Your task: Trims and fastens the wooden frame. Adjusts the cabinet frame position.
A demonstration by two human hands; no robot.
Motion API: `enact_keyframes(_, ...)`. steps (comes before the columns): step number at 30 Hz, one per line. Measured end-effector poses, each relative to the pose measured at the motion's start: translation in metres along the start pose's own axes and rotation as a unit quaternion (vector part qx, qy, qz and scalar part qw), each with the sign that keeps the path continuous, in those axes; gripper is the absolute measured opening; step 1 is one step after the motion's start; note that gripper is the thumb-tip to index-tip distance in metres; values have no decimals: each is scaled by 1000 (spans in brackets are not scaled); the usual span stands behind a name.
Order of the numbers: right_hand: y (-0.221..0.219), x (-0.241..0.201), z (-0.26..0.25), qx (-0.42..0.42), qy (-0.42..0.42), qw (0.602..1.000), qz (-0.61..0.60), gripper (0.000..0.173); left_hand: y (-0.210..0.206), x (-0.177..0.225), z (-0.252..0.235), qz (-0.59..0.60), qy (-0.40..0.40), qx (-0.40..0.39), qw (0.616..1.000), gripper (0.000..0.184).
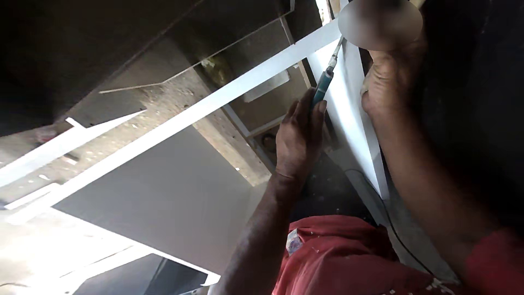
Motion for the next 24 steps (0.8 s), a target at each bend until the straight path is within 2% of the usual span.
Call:
enact_keyframes(7, -1, -1, 0, -10, 16, 1000, -1, 20, -4, 7, 4, -5, 23, 12, 1000, 43)
enact_keyframes(24, -1, 0, 1, -22, 19, 1000, -6, 21, 2, 2, -3, -12, 11, -11, 1000, 43)
Point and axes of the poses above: each hand's wrist, its own z-axis away from the middle knuckle, its own y-axis out of the back of the hand, x = y × z, the point moved 4 cm from there along -z, towards the middle knuckle, and after that the axes turned 11 degrees about x, right-handed, at the moved point
